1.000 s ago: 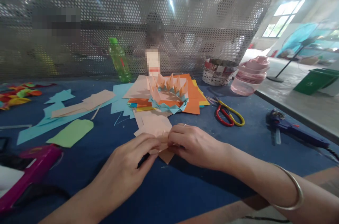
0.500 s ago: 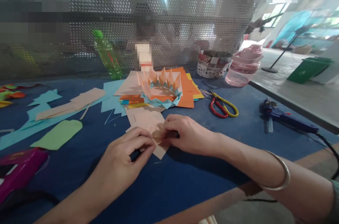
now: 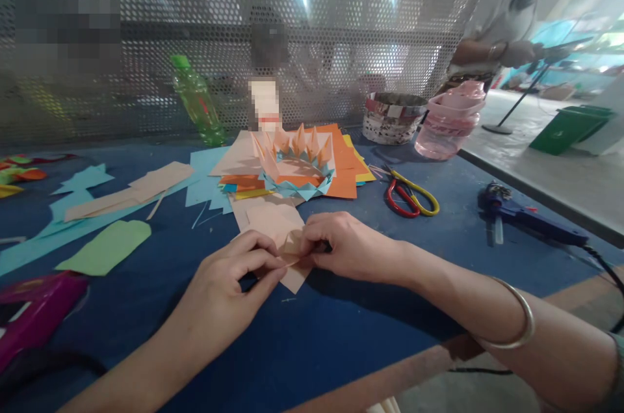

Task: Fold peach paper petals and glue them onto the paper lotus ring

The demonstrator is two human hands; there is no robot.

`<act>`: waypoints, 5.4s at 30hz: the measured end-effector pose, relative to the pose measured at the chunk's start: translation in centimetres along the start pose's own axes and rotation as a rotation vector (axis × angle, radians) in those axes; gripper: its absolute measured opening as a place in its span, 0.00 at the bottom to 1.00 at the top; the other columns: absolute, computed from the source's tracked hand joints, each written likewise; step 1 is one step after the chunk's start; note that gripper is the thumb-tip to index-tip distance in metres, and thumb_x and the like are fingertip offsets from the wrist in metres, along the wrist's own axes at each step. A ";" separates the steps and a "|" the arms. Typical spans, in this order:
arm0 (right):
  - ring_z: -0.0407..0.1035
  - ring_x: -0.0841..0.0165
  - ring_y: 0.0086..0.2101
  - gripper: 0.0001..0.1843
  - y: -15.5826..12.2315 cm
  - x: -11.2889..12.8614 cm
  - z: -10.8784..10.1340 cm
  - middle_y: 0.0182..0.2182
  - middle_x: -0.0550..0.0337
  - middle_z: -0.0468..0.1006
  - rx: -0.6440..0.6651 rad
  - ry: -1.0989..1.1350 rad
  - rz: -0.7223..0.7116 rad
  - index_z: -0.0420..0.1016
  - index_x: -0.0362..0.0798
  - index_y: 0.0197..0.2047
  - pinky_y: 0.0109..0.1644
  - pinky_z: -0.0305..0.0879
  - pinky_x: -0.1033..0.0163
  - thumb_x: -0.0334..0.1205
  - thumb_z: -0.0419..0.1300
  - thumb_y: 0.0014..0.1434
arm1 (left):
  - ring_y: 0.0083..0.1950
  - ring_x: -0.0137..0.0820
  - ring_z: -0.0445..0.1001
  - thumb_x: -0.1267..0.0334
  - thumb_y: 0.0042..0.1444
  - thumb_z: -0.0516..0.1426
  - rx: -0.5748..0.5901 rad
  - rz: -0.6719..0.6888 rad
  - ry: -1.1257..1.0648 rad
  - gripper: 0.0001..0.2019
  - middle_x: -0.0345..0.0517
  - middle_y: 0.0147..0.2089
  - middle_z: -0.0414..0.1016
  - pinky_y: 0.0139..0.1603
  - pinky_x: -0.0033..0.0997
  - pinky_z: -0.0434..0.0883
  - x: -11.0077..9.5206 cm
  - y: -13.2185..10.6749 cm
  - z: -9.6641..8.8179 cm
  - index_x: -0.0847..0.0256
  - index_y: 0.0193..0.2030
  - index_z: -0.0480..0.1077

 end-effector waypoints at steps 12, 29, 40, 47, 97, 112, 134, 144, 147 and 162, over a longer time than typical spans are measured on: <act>0.65 0.72 0.31 0.06 -0.2 -0.1 0.2 0.29 0.58 0.74 -0.020 -0.159 0.096 0.75 0.43 0.31 0.35 0.56 0.68 0.29 0.56 0.56 | 0.32 0.28 0.70 0.56 0.61 0.54 0.025 -0.154 0.025 0.14 0.39 0.35 0.69 0.33 0.29 0.66 0.3 0.8 0.2 0.58 0.26 0.69; 0.62 0.72 0.30 0.04 -0.3 -0.1 0.4 0.29 0.59 0.73 -0.025 -0.256 0.146 0.74 0.43 0.32 0.36 0.55 0.67 0.33 0.58 0.57 | 0.31 0.30 0.70 0.56 0.58 0.53 0.016 -0.184 0.070 0.14 0.41 0.32 0.68 0.30 0.30 0.67 0.4 1.3 0.3 0.58 0.23 0.66; 0.64 0.71 0.30 0.09 -0.4 -0.5 0.3 0.28 0.62 0.74 -0.029 -0.188 0.199 0.70 0.45 0.40 0.34 0.53 0.67 0.28 0.58 0.54 | 0.31 0.30 0.70 0.58 0.56 0.54 -0.005 -0.178 0.101 0.12 0.41 0.33 0.69 0.31 0.31 0.67 0.7 1.3 0.2 0.58 0.23 0.66; 0.65 0.71 0.30 0.10 -0.4 -0.6 0.1 0.28 0.64 0.75 -0.037 -0.141 0.203 0.69 0.46 0.41 0.33 0.52 0.67 0.28 0.57 0.54 | 0.35 0.33 0.72 0.57 0.54 0.56 -0.024 -0.206 0.087 0.06 0.42 0.37 0.69 0.37 0.35 0.71 1.5 1.0 -0.1 0.57 0.32 0.69; 0.65 0.73 0.29 0.09 -0.2 -1.1 0.4 0.29 0.64 0.75 -0.108 -0.153 0.272 0.71 0.48 0.38 0.33 0.53 0.69 0.30 0.59 0.50 | 0.43 0.38 0.69 0.84 0.47 0.45 0.059 0.358 0.440 0.26 0.49 0.41 0.74 0.43 0.42 0.66 -2.2 -0.8 0.2 0.61 0.45 0.75; 0.66 0.73 0.29 0.12 -0.2 -1.3 0.4 0.31 0.63 0.76 -0.105 -0.063 0.224 0.70 0.47 0.41 0.33 0.57 0.69 0.28 0.57 0.51 | 0.38 0.41 0.68 0.81 0.45 0.47 0.000 0.387 0.656 0.17 0.49 0.30 0.71 0.47 0.47 0.65 -3.1 -1.6 -0.9 0.62 0.27 0.74; 0.70 0.72 0.33 0.17 0.5 0.1 0.1 0.37 0.58 0.80 -0.252 0.158 0.226 0.77 0.44 0.42 0.38 0.63 0.68 0.26 0.51 0.55 | 0.46 0.39 0.72 0.80 0.58 0.45 -0.142 0.401 0.442 0.18 0.52 0.44 0.76 0.52 0.44 0.66 -3.9 -1.8 -1.5 0.66 0.45 0.73; 0.69 0.68 0.36 0.16 -0.3 0.6 1.0 0.33 0.59 0.77 -0.170 -0.178 0.034 0.82 0.51 0.42 0.45 0.60 0.61 0.27 0.60 0.54 | 0.47 0.38 0.74 0.82 0.57 0.45 -0.058 0.323 0.348 0.20 0.51 0.45 0.78 0.51 0.46 0.69 -2.6 -1.7 -1.1 0.66 0.45 0.75; 0.66 0.68 0.35 0.18 -0.4 1.0 0.6 0.34 0.58 0.73 -0.202 -0.250 -0.023 0.81 0.50 0.46 0.43 0.61 0.61 0.26 0.60 0.53 | 0.46 0.37 0.74 0.82 0.56 0.44 -0.009 0.290 0.282 0.22 0.49 0.45 0.79 0.49 0.43 0.71 -2.3 -1.6 -0.7 0.63 0.44 0.76; 0.68 0.67 0.42 0.12 -0.1 0.9 0.2 0.38 0.58 0.78 -0.029 -0.155 -0.212 0.82 0.50 0.38 0.52 0.62 0.61 0.25 0.60 0.58 | 0.42 0.35 0.76 0.80 0.56 0.44 0.011 0.322 0.276 0.22 0.48 0.42 0.80 0.44 0.36 0.73 -2.6 -1.8 -1.3 0.61 0.37 0.78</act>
Point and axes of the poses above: each hand's wrist, its own y-axis towards the middle knuckle, its own z-axis out of the palm, x = y × z, the point moved 5 cm from there along y, towards the middle knuckle
